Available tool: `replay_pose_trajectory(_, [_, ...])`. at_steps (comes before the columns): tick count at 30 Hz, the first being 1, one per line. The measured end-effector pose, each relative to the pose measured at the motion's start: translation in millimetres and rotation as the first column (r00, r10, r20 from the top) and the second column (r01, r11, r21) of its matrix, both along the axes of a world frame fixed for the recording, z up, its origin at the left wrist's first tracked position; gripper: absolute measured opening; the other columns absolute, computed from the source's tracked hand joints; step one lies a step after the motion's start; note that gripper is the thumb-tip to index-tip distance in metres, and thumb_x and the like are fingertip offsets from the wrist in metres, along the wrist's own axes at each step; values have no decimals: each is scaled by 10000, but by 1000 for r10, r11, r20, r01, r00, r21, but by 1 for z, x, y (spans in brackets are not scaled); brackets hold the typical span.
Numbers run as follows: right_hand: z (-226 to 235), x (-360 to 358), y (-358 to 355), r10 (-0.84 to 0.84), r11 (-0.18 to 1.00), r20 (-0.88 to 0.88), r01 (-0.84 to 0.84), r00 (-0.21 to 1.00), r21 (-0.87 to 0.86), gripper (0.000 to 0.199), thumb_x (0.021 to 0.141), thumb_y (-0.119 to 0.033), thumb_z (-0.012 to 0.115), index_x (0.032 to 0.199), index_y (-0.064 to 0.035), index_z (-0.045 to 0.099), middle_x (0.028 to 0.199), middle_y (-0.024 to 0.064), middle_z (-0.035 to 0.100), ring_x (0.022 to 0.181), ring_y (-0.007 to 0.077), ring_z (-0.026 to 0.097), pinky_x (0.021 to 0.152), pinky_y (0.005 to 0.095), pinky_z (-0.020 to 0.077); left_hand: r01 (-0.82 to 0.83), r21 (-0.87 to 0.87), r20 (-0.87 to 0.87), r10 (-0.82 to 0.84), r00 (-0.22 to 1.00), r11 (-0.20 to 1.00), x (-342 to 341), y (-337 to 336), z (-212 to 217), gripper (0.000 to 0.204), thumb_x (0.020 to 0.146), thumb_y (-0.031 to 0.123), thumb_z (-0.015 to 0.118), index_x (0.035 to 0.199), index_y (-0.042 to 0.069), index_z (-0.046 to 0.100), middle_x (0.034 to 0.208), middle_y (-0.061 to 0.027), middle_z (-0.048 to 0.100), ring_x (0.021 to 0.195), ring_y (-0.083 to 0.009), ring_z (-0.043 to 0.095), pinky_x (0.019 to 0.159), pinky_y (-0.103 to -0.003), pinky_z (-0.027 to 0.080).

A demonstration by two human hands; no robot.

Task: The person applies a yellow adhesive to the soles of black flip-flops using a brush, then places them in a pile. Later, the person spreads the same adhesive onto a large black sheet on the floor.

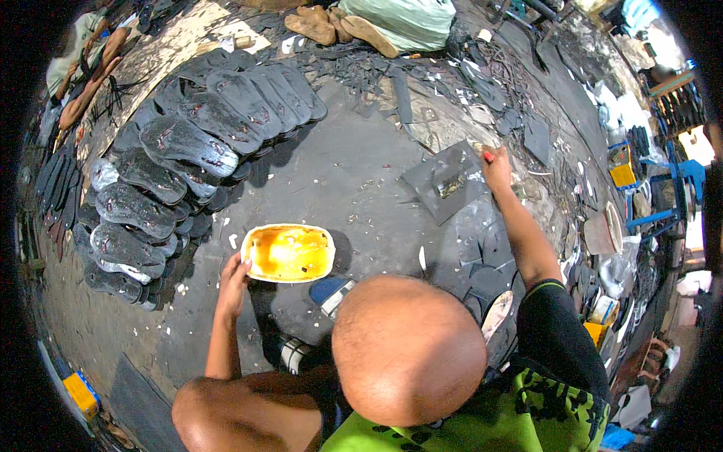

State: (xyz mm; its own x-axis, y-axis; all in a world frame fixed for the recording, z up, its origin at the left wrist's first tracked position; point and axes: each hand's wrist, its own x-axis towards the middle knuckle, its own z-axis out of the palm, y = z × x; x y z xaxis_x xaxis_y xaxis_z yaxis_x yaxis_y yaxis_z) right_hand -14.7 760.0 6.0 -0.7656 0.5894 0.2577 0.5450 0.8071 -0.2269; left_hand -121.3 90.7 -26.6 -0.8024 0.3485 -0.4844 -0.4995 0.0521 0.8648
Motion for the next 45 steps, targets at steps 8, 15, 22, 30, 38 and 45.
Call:
replay_pose_trajectory(8, [-18,7,-10,306,950,228,-311,924,-12,442,813,-146,623,1255,-169,611,1346,172,493,1201,378,508,1013,454,426,-253,-125,-23,252,967,959,63,-51,56,397,935,256,573,1258,34,513,1138,-58,603,1024,-171,602,891,-311,471])
replay_pose_trajectory(15, [4,-52,-53,458,886,626,-272,631,-375,860,666,-471,803,1314,1,493,1332,272,479,1252,400,481,986,461,448,-310,-239,9,322,947,920,93,-102,41,432,980,342,546,1246,1,536,1169,-94,605,1079,-193,586,942,-307,452])
replay_pose_trajectory(22, [5,-32,-52,599,797,467,-428,650,-427,734,632,-511,819,1104,5,596,1020,221,600,1026,409,575,891,459,477,-519,-445,-642,145,753,730,76,-67,72,365,985,174,547,1269,-55,538,1273,-156,574,1165,-226,541,1014,-322,407])
replay_pose_trajectory(30, [29,-66,-150,786,615,374,-565,492,-550,483,813,-326,694,1186,-54,551,1045,177,666,1003,377,626,819,473,497,-11,-693,-612,-580,537,721,-42,35,229,380,883,191,677,1203,-1,607,1183,-155,645,1123,-276,601,972,-372,455])
replay_pose_trajectory(38, [11,-53,-181,814,571,429,-678,393,-463,409,789,-269,716,1146,-107,600,915,180,687,874,385,661,758,499,518,363,-871,-376,-925,-56,332,-42,201,115,963,683,523,783,1387,-17,408,1446,-236,404,1348,-377,385,1121,-480,313])
replay_pose_trajectory(45, [18,-9,-185,874,479,348,-727,340,-492,285,784,-153,670,1055,-81,618,902,153,690,872,379,660,746,481,520,331,-875,-269,-923,274,353,29,259,-9,1310,541,539,854,1517,36,139,1594,-173,108,1471,-317,139,1174,-541,136])
